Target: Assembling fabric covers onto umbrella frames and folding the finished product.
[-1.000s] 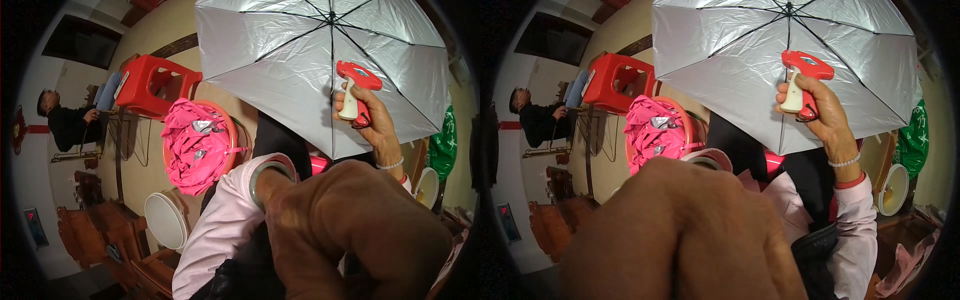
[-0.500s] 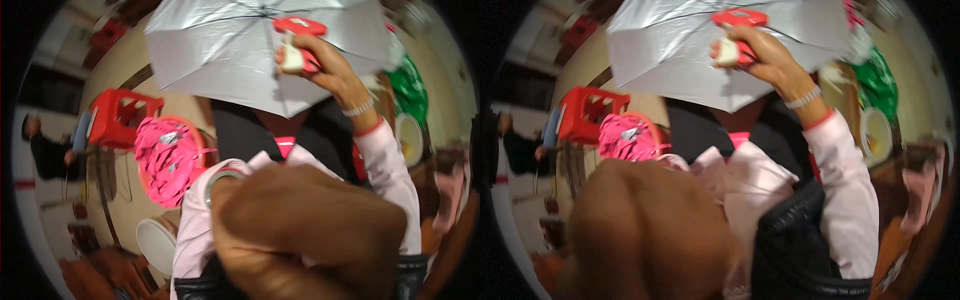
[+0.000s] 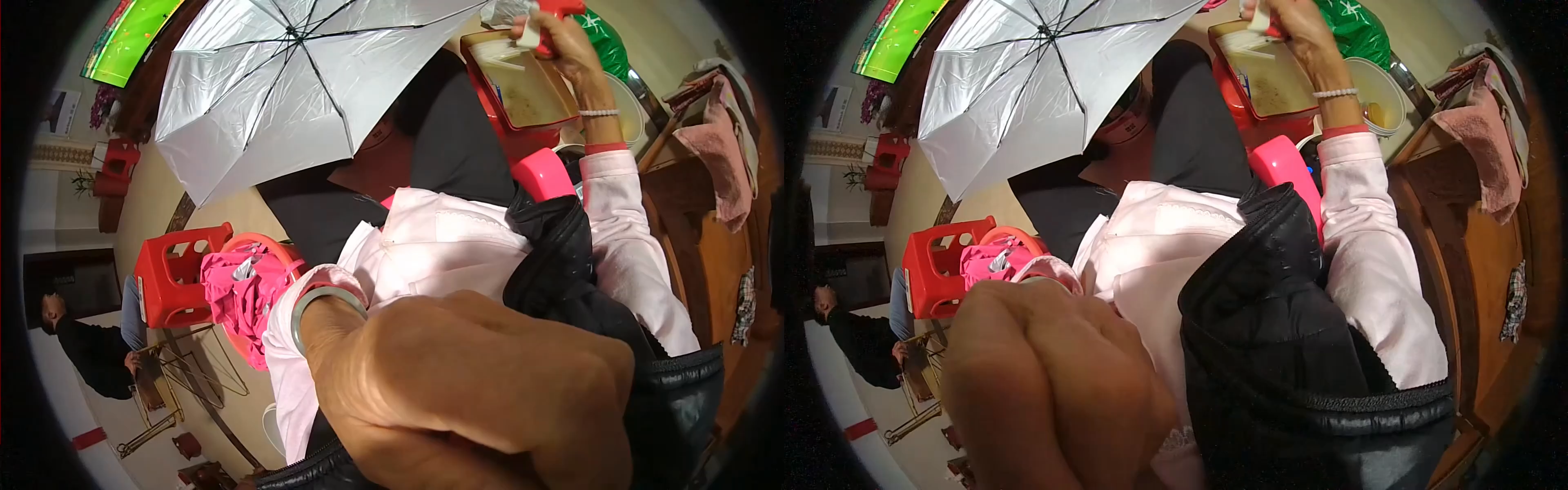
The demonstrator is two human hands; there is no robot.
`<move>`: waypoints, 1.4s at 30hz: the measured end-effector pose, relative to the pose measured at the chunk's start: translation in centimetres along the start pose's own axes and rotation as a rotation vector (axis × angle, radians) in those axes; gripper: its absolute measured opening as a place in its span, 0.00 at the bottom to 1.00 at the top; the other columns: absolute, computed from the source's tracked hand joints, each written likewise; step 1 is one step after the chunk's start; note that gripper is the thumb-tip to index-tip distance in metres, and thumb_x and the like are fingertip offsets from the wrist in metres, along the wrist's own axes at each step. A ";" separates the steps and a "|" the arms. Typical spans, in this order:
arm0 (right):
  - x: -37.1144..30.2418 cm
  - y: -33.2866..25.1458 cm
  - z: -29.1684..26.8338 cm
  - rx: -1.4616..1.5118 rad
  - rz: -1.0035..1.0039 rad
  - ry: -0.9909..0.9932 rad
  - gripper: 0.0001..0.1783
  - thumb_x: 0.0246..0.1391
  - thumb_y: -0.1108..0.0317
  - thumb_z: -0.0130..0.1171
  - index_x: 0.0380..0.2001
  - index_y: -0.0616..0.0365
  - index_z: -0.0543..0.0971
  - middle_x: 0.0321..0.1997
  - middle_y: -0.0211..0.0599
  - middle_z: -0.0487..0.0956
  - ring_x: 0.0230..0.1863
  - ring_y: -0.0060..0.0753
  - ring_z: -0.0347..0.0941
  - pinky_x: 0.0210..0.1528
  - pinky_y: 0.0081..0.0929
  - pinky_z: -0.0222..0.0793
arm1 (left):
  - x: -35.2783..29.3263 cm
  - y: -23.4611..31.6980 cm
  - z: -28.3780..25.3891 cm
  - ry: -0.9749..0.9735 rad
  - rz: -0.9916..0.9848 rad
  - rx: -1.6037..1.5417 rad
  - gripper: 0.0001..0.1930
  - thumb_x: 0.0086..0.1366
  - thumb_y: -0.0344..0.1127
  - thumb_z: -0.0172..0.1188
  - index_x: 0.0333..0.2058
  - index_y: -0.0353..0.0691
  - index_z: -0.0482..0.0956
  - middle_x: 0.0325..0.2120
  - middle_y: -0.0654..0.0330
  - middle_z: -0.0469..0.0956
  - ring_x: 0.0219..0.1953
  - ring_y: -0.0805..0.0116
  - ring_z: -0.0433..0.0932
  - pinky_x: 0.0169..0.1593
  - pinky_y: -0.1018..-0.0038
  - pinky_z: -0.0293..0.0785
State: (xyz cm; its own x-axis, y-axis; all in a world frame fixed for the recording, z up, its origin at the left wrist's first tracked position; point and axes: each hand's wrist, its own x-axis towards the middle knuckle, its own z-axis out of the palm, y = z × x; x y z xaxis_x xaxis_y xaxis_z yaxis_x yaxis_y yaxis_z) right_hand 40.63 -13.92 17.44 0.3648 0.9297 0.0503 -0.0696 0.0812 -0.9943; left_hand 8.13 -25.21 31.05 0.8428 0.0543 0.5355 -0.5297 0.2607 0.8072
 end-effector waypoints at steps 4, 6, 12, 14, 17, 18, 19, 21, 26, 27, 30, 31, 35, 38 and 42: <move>1.4 6.7 1.3 -0.223 0.105 0.141 0.15 0.50 0.55 0.51 0.31 0.56 0.75 0.23 0.26 0.77 0.23 0.19 0.71 0.18 0.16 0.61 | -0.5 1.6 -0.4 0.006 0.002 0.022 0.12 0.61 0.38 0.53 0.33 0.33 0.75 0.24 0.56 0.75 0.17 0.78 0.66 0.18 0.84 0.62; 3.6 11.1 -0.5 -0.390 0.097 0.157 0.14 0.47 0.58 0.54 0.31 0.56 0.73 0.21 0.29 0.74 0.20 0.22 0.69 0.19 0.21 0.63 | -1.6 0.5 -0.4 0.103 -0.054 -0.097 0.09 0.60 0.33 0.52 0.32 0.33 0.75 0.24 0.57 0.74 0.16 0.73 0.68 0.17 0.81 0.63; 6.5 20.8 -8.1 -0.951 -0.263 0.221 0.25 0.45 0.59 0.54 0.46 0.62 0.68 0.36 0.51 0.75 0.39 0.49 0.72 0.41 0.39 0.66 | -2.7 -0.5 -2.8 0.348 -0.175 0.246 0.06 0.56 0.20 0.52 0.32 0.32 0.76 0.26 0.61 0.71 0.23 0.76 0.70 0.26 0.82 0.65; 4.9 20.2 -5.4 -1.184 -0.041 0.195 0.24 0.44 0.58 0.54 0.43 0.62 0.68 0.35 0.56 0.75 0.38 0.55 0.71 0.40 0.43 0.66 | -3.5 0.3 -3.6 0.480 -0.303 0.362 0.08 0.56 0.21 0.48 0.33 0.33 0.76 0.28 0.62 0.71 0.24 0.80 0.69 0.27 0.84 0.64; 3.5 19.4 -4.9 -1.298 -0.169 0.184 0.24 0.43 0.57 0.54 0.41 0.61 0.67 0.33 0.57 0.74 0.34 0.57 0.71 0.36 0.47 0.66 | -5.4 -1.0 -5.6 0.660 -0.281 0.573 0.11 0.53 0.23 0.45 0.33 0.35 0.76 0.27 0.62 0.73 0.26 0.79 0.71 0.29 0.81 0.68; 3.0 18.8 -5.0 -1.315 -0.164 0.126 0.23 0.43 0.57 0.54 0.41 0.60 0.67 0.32 0.56 0.74 0.33 0.57 0.71 0.35 0.47 0.65 | -5.9 -1.8 -6.4 0.703 -0.259 0.604 0.12 0.52 0.23 0.45 0.33 0.34 0.76 0.28 0.61 0.73 0.27 0.78 0.72 0.29 0.81 0.68; 3.2 18.4 -3.0 -1.309 -0.188 0.027 0.23 0.43 0.57 0.54 0.41 0.59 0.67 0.32 0.55 0.75 0.32 0.57 0.71 0.33 0.48 0.65 | -7.1 -2.0 -6.6 0.788 -0.239 0.664 0.13 0.51 0.23 0.44 0.33 0.34 0.75 0.28 0.61 0.74 0.28 0.78 0.72 0.29 0.82 0.69; 1.6 17.0 -4.2 -1.359 -0.209 0.082 0.21 0.41 0.61 0.54 0.41 0.55 0.68 0.32 0.50 0.75 0.31 0.54 0.72 0.32 0.46 0.66 | -7.1 -3.0 -7.6 0.768 -0.237 0.685 0.12 0.52 0.24 0.44 0.33 0.33 0.75 0.26 0.60 0.74 0.26 0.77 0.73 0.29 0.81 0.70; -2.9 9.2 0.2 -1.720 0.002 -0.116 0.31 0.47 0.59 0.55 0.53 0.63 0.63 0.54 0.54 0.64 0.58 0.46 0.58 0.59 0.30 0.52 | -7.2 -3.7 -8.0 0.760 -0.137 1.127 0.08 0.49 0.28 0.52 0.29 0.34 0.75 0.25 0.53 0.73 0.29 0.60 0.75 0.34 0.68 0.71; -2.8 9.8 -0.1 -1.584 -0.077 -0.173 0.28 0.47 0.59 0.54 0.51 0.61 0.65 0.52 0.52 0.65 0.55 0.45 0.60 0.57 0.30 0.54 | -7.7 -4.2 -8.1 0.765 -0.093 1.308 0.09 0.47 0.29 0.54 0.29 0.35 0.75 0.25 0.53 0.72 0.32 0.55 0.73 0.37 0.64 0.69; -2.6 12.0 -2.5 -1.223 -0.219 -0.333 0.18 0.48 0.61 0.52 0.43 0.56 0.71 0.44 0.44 0.67 0.46 0.42 0.64 0.49 0.30 0.61 | -9.3 -7.0 -11.0 0.640 -0.029 1.558 0.15 0.45 0.29 0.57 0.34 0.35 0.69 0.30 0.51 0.66 0.36 0.53 0.66 0.40 0.64 0.64; -2.6 12.6 -3.5 -1.108 -0.234 -0.370 0.15 0.49 0.62 0.51 0.41 0.54 0.73 0.42 0.41 0.68 0.43 0.41 0.65 0.47 0.30 0.63 | -9.7 -7.9 -11.8 0.628 -0.062 1.630 0.15 0.45 0.29 0.57 0.34 0.36 0.68 0.30 0.52 0.65 0.36 0.53 0.66 0.40 0.64 0.63; 2.0 12.7 0.9 -1.015 -0.343 -0.362 0.15 0.49 0.62 0.51 0.40 0.55 0.72 0.41 0.43 0.69 0.42 0.42 0.65 0.45 0.31 0.63 | -11.0 -9.1 -13.4 0.638 -0.221 1.795 0.13 0.46 0.30 0.58 0.31 0.37 0.67 0.31 0.54 0.63 0.35 0.56 0.65 0.39 0.65 0.62; 3.7 12.3 1.6 -0.983 -0.382 -0.298 0.15 0.48 0.62 0.52 0.40 0.57 0.72 0.40 0.44 0.69 0.41 0.43 0.66 0.44 0.32 0.64 | -11.6 -9.3 -14.8 0.638 -0.298 1.870 0.12 0.46 0.31 0.59 0.28 0.38 0.66 0.30 0.54 0.63 0.35 0.57 0.65 0.38 0.65 0.62; 4.8 12.1 1.5 -0.956 -0.401 -0.213 0.16 0.48 0.62 0.53 0.39 0.58 0.72 0.38 0.46 0.70 0.39 0.45 0.67 0.42 0.33 0.65 | -12.2 -9.4 -15.9 0.594 -0.364 1.904 0.12 0.46 0.31 0.59 0.28 0.38 0.66 0.29 0.55 0.63 0.33 0.58 0.65 0.38 0.65 0.63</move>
State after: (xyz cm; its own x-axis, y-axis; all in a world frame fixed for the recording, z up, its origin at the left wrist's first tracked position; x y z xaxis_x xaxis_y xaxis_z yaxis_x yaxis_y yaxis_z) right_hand 40.19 -7.92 5.80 0.0223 0.9490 0.3145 0.8135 0.1657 -0.5575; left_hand 4.39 -13.00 12.97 0.6230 0.5944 0.5085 0.5646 -0.7916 0.2336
